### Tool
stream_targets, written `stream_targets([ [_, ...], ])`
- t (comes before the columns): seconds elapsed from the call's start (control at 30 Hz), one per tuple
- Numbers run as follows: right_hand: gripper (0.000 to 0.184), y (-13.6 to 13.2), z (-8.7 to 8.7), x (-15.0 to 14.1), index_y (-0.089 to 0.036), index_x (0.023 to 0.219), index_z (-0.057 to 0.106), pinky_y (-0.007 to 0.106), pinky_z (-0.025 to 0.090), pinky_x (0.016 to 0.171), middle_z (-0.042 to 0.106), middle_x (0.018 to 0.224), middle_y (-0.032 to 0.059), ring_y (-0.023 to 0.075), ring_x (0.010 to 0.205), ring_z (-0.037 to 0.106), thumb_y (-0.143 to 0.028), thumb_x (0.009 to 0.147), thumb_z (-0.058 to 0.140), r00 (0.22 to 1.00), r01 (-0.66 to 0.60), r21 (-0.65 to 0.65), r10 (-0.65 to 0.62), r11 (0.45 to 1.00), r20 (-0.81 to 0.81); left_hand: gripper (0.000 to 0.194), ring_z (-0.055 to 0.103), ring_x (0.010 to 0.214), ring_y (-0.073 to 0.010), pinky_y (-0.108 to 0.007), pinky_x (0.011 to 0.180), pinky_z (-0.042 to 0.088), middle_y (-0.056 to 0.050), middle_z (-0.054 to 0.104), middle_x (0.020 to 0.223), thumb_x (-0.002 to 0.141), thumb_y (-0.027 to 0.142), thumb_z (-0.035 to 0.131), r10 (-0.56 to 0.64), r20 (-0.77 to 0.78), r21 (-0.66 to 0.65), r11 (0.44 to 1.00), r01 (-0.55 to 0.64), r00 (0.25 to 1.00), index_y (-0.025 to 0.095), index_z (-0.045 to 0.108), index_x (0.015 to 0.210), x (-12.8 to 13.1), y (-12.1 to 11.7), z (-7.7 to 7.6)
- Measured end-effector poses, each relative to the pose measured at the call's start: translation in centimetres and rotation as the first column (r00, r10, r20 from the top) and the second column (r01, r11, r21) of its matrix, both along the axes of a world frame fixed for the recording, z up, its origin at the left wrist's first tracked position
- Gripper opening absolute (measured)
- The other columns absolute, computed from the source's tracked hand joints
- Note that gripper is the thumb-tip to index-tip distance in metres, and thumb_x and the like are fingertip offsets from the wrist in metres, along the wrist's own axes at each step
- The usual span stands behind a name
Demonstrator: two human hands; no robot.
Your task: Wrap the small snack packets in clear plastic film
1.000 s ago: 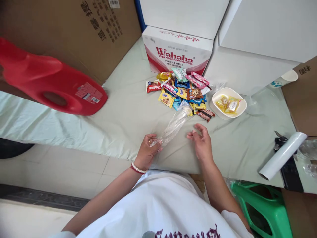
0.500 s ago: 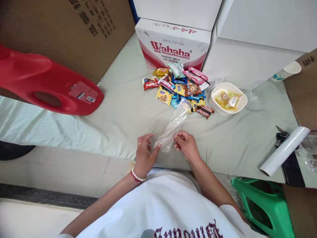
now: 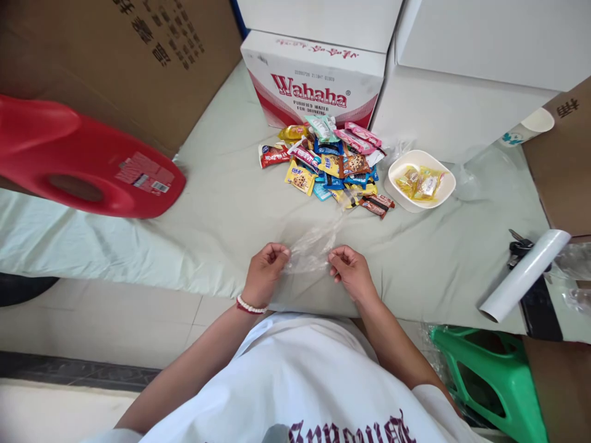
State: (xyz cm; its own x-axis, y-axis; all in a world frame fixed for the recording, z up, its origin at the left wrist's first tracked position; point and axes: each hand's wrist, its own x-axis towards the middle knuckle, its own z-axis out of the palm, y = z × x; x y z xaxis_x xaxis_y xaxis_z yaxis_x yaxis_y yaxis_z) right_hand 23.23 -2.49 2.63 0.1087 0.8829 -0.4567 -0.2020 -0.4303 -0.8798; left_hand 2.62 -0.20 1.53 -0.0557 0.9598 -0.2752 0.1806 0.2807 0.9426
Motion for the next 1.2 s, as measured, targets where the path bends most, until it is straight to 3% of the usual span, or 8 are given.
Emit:
stream_targets([
  [0.1,0.039,-0.1,-0.1,0.0,-0.020,0.074,0.066,0.018,0.036,0.037,0.065,0.069,-0.0010,0.0086,0.050,0.053,-0.053,0.067,0.086,1.000,0.003,-0.010,-0.004,1.000,-0.024,0.022,0.059,0.095,-0.0243,-0.038,0.081,0.049,-0.008,0.065,0.101,0.080,0.031,0.066,0.156,-0.296,0.250,0.965,-0.081,0.942,0.020,0.065,0.099,-0.8,-0.3,0.2],
  [0.2,0.040,-0.1,0.0,-0.3,-0.020,0.075,0.065,0.018,0.036,0.037,0.067,0.071,-0.0004,0.0085,0.049,0.053,-0.054,0.069,0.085,0.999,-0.010,-0.004,0.010,1.000,-0.039,0.027,0.057,0.115,-0.0290,-0.047,0.099,0.045,-0.010,0.066,0.113,0.081,0.020,0.060,0.041,-0.498,0.506,0.825,0.252,0.866,0.024,0.068,0.107,-0.7,-0.9,0.7],
  [0.33,0.041,0.0,0.3,-0.4,-0.019,0.077,0.065,0.018,0.037,0.037,0.067,0.071,-0.0009,0.0084,0.049,0.054,-0.054,0.069,0.085,0.999,-0.011,0.013,0.011,1.000,-0.040,0.039,0.062,0.112,-0.0281,-0.046,0.097,0.047,-0.013,0.067,0.120,0.091,0.034,0.058,-0.362,-0.540,0.452,0.637,0.625,0.759,0.022,0.061,0.128,0.4,-1.1,0.8],
  [0.43,0.040,0.1,0.5,-0.3,-0.020,0.079,0.064,0.019,0.038,0.038,0.068,0.072,-0.0008,0.0083,0.048,0.054,-0.054,0.070,0.084,0.999,-0.006,0.010,0.006,1.000,-0.036,0.062,0.060,0.120,-0.0326,-0.051,0.105,0.044,-0.017,0.065,0.129,0.085,0.057,0.068,-0.405,-0.597,0.391,0.607,0.692,0.693,0.018,0.059,0.132,1.2,-0.9,0.2],
  [0.53,0.042,0.1,0.5,-0.2,-0.020,0.079,0.063,0.020,0.037,0.038,0.071,0.075,0.0001,0.0084,0.048,0.053,-0.055,0.069,0.084,0.999,-0.003,-0.003,0.003,1.000,-0.036,0.041,0.062,0.120,-0.0296,-0.056,0.114,0.036,-0.014,0.067,0.130,0.089,0.052,0.067,-0.421,-0.664,0.327,0.580,0.746,0.619,0.023,0.068,0.118,1.7,-0.8,-0.5],
  [0.63,0.044,0.1,0.5,-0.1,-0.021,0.080,0.061,0.020,0.036,0.037,0.072,0.076,0.0007,0.0085,0.047,0.053,-0.056,0.068,0.084,0.999,0.003,-0.019,-0.004,1.000,-0.042,0.019,0.065,0.118,-0.0247,-0.057,0.118,0.032,-0.009,0.070,0.130,0.096,0.037,0.059,-0.451,-0.647,0.285,0.605,0.744,0.615,0.025,0.072,0.102,1.9,-0.8,-0.5],
  [0.87,0.055,-0.3,0.3,-0.5,-0.025,0.109,0.059,0.020,0.036,0.039,0.070,0.083,-0.0028,0.0090,0.050,0.052,-0.048,0.067,0.087,0.991,-0.129,-0.021,0.128,0.991,-0.039,0.026,0.072,0.110,-0.0213,-0.053,0.118,0.038,-0.006,0.079,0.113,0.102,0.030,0.047,-0.447,-0.386,0.294,0.770,0.566,0.807,0.024,0.072,0.095,1.9,-0.4,0.2],
  [1.2,0.030,-1.2,-0.2,-0.2,-0.021,0.088,0.067,0.022,0.022,0.041,0.053,0.069,-0.0064,0.0042,0.045,0.032,-0.041,0.071,0.081,0.999,0.030,0.035,-0.029,0.999,-0.022,0.023,0.069,0.098,-0.0205,-0.035,0.093,0.051,-0.008,0.077,0.099,0.088,0.039,0.064,-0.104,0.185,0.080,0.993,0.090,0.977,0.020,0.075,0.080,1.0,1.0,0.4],
])
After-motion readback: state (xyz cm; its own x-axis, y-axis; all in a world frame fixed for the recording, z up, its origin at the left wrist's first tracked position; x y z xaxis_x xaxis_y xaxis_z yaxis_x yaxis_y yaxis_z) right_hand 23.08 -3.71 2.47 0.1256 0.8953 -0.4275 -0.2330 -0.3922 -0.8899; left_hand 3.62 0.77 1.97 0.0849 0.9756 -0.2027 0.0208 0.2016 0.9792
